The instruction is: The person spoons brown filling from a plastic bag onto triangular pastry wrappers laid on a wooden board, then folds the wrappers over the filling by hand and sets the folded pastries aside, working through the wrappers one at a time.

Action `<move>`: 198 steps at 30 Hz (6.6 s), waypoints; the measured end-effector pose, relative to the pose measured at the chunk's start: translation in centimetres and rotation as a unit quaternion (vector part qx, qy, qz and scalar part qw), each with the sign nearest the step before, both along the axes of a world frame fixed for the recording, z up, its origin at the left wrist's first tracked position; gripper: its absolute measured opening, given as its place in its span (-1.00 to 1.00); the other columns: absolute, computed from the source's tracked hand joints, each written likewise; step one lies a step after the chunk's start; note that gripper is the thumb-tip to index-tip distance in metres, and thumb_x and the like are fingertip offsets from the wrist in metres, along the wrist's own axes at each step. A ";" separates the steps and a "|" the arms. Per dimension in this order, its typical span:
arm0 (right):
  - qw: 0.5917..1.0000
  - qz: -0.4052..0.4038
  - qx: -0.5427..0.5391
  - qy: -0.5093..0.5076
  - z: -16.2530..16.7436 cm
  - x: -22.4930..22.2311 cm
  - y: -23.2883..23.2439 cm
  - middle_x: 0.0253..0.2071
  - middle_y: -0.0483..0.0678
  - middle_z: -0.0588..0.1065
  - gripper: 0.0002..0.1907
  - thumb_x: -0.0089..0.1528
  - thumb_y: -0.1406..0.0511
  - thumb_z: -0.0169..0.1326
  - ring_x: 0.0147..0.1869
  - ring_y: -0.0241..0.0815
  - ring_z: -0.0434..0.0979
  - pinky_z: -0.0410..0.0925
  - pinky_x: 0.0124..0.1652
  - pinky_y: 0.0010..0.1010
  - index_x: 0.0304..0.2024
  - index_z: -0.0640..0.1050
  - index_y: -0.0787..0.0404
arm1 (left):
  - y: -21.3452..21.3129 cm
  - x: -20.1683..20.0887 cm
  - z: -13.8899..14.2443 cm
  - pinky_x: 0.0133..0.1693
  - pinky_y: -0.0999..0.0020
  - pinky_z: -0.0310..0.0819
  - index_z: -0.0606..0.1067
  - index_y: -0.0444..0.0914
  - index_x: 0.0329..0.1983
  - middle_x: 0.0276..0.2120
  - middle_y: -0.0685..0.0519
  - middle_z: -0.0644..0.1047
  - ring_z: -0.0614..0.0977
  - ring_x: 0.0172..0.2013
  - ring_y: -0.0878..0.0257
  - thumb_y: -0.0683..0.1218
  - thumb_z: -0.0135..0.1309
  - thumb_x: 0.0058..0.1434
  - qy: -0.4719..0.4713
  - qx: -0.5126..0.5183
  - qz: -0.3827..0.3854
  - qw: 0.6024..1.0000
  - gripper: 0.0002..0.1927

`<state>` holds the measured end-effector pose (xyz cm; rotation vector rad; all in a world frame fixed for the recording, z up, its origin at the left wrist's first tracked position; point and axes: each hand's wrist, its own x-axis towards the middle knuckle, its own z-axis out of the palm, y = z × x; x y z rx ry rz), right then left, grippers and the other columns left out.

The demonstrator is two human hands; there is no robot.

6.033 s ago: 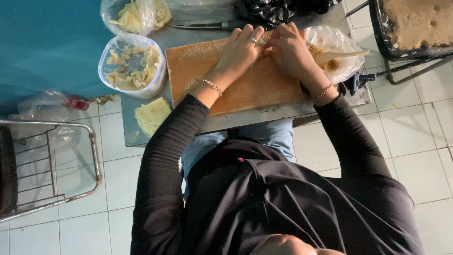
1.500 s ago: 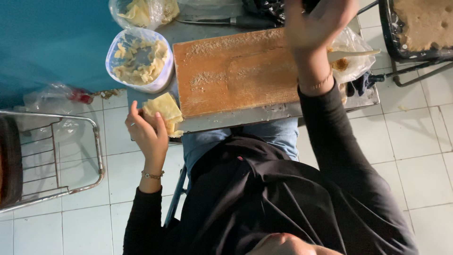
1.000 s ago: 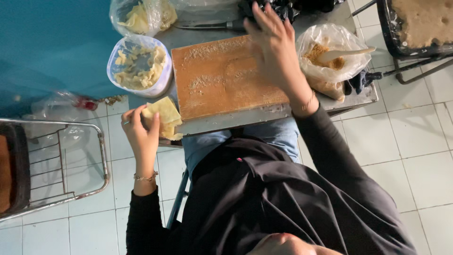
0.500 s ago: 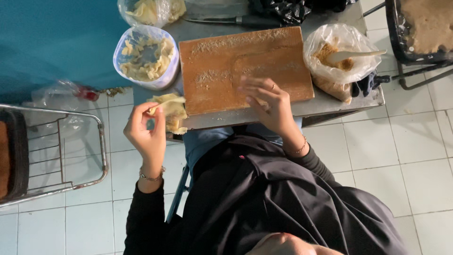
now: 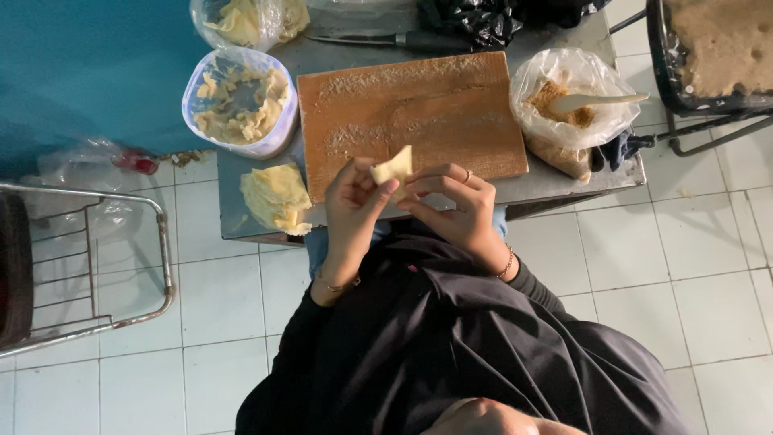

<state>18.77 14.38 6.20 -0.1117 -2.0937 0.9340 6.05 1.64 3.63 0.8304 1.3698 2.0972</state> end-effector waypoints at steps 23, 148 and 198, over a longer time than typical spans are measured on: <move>0.937 0.100 -0.335 -0.026 -3.7 -0.4 2.5 -0.17 -0.08 0.55 -0.95 0.42 0.43 0.07 -0.11 -0.43 0.53 0.41 -0.13 -0.58 -0.09 0.48 0.33 | -0.1 0.1 -1.8 0.01 0.51 0.51 0.51 -0.39 -0.14 -0.16 0.09 0.52 0.61 -0.11 0.39 -0.30 0.18 0.30 -0.002 -0.020 -0.058 0.998 -0.89; 0.996 0.069 -0.063 -0.007 -1.9 0.2 2.5 -0.20 -0.06 0.59 -0.75 0.07 0.43 0.42 -0.08 -0.21 0.64 0.49 -0.09 -0.45 -0.21 0.68 0.28 | -1.2 1.8 1.4 -0.24 0.12 0.47 0.47 -0.33 0.01 -0.29 -0.10 0.48 0.59 -0.28 -0.05 -0.32 0.11 0.28 0.478 -0.117 0.077 0.867 -0.76; 0.963 0.193 -0.177 0.059 -1.1 0.8 1.4 -0.26 -0.05 0.53 -0.78 0.17 0.30 0.37 -0.13 -0.14 0.51 0.37 -0.10 -0.37 -0.28 0.61 0.32 | -2.0 1.7 3.1 -0.16 0.16 0.51 0.51 -0.34 -0.14 -0.28 -0.02 0.44 0.58 -0.24 0.03 -0.29 0.23 0.11 0.586 0.000 0.079 0.806 -0.75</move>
